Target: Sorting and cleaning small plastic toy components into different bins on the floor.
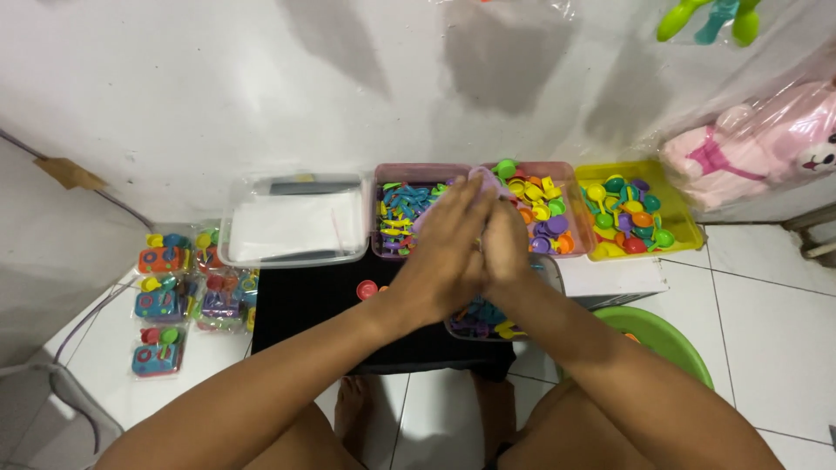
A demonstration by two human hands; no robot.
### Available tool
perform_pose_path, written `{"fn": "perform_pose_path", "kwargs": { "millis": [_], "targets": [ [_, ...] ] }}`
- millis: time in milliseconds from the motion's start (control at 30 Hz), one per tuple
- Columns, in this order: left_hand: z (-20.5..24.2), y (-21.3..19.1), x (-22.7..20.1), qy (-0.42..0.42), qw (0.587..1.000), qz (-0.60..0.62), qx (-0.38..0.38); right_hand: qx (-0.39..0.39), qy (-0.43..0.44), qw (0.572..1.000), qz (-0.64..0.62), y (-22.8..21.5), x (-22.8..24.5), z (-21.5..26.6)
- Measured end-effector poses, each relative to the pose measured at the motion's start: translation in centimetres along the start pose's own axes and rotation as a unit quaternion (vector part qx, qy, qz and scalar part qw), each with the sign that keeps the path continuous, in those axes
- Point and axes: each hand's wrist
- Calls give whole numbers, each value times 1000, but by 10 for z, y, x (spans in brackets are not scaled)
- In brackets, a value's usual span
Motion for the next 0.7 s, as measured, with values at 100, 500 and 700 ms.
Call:
{"fn": "perform_pose_path", "kwargs": {
  "millis": [100, 500, 700],
  "targets": [
    [15, 11, 15, -29, 995, 91, 31, 13, 51, 995, -86, -7, -11, -7],
    [-8, -31, 33, -497, 699, 463, -224, 127, -370, 851, 351, -13, 8, 13],
    [-3, -37, 49, -501, 710, 455, -194, 64, -526, 658, 535, 9, 22, 33]
  ]
}}
Point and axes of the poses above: each hand's wrist, its own z-axis away from the middle knuckle, its own y-axis out of the palm, x = y × z, and after that the axes turned 8 degrees about y, right-handed
